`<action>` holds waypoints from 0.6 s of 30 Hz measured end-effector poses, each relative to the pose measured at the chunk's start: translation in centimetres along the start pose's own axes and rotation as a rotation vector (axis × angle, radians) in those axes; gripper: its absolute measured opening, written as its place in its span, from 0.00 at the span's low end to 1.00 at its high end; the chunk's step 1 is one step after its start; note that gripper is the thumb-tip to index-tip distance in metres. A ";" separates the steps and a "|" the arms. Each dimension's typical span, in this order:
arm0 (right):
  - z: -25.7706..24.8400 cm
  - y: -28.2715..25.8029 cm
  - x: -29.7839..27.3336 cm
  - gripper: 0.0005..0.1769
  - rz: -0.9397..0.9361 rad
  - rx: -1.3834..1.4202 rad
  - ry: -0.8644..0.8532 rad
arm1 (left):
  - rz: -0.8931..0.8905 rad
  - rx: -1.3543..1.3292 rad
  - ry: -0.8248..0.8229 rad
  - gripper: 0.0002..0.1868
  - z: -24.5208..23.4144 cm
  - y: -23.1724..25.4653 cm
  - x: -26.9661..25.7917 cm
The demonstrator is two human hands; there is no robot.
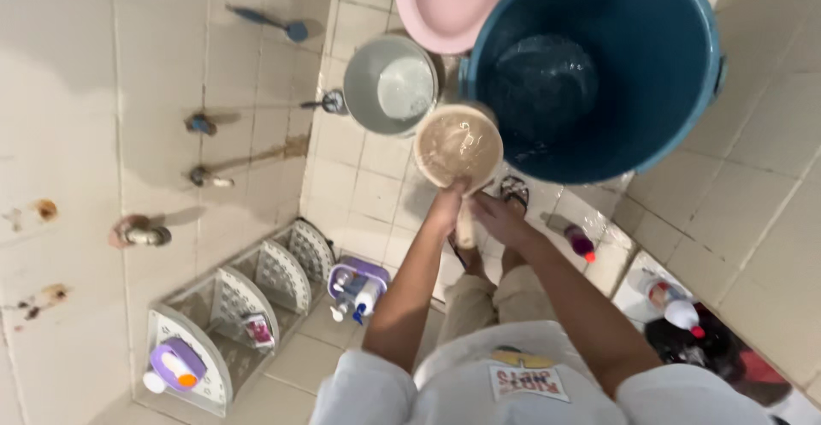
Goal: The person assembles a corner shelving unit by connecting white plastic tubes to decorative shelves, then wipes the shelves with a cloth and places a toiletry basket onto the finished stand.
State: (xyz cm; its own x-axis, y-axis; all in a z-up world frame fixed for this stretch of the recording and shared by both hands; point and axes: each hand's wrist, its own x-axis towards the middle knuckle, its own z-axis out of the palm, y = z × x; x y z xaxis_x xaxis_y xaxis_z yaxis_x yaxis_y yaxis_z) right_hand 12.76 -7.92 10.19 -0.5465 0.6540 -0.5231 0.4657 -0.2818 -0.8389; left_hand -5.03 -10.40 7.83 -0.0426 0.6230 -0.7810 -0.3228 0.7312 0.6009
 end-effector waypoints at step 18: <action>0.4 3.6 7.7 0.16 -0.092 0.270 0.308 | 0.201 0.593 0.677 0.27 1.1 1.9 -8.4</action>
State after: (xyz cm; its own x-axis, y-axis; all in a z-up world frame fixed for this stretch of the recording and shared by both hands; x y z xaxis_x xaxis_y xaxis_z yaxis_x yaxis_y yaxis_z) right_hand 9.95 -4.12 3.07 -0.3247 0.8529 -0.4088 0.2032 -0.3592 -0.9109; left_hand -4.26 -13.99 15.69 -0.6501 0.5951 -0.4725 0.2801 0.7657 0.5790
